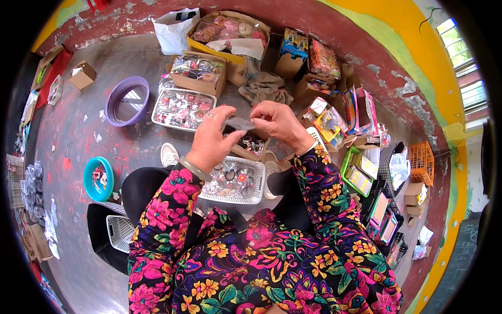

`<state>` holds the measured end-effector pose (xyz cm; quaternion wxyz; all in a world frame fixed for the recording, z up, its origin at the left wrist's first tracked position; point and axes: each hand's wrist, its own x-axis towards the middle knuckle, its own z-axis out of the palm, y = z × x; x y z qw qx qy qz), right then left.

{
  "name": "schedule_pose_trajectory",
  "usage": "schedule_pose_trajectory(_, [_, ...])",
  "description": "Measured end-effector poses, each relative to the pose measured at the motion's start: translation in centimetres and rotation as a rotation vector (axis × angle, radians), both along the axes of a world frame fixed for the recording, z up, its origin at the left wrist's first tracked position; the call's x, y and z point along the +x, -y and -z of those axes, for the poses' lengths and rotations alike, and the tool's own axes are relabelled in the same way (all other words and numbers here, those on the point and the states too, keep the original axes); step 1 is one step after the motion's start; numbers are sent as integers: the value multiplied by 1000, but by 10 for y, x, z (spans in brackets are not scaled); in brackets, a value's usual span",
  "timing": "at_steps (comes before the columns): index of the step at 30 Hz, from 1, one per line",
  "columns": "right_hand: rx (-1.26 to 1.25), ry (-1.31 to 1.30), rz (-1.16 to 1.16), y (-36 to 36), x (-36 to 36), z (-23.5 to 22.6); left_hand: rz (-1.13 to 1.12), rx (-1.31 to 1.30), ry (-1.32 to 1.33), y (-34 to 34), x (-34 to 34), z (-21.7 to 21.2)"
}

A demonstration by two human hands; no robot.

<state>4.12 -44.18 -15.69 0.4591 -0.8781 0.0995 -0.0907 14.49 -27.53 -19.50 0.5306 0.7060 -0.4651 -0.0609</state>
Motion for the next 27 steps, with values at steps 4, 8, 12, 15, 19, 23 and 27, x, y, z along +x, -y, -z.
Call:
schedule_pose_trajectory(4, [-214, 148, -228, 1, -2, -1, 231, 47, -437, 2, 4, 5])
schedule_pose_trajectory(8, [-488, 278, -196, -8, 1, -1, 266, 246, -838, 4, 0, 18])
schedule_pose_trajectory(12, [-775, 259, -149, -22, 4, -3, 191, 197, -982, 7, -2, 19])
schedule_pose_trajectory(15, [-767, 247, -76, -28, 3, 5, 135, 87, -1108, 11, -6, 18])
schedule_pose_trajectory(19, [-629, 255, -27, -27, 5, 19, 152, 59, -1093, 11, -4, 27])
schedule_pose_trajectory(23, [-423, 175, 6, -32, 4, 19, 156, 73, -1003, 10, -5, 30])
schedule_pose_trajectory(27, [-284, 87, 22, -32, 3, 21, 173, 63, -981, 9, -5, 33])
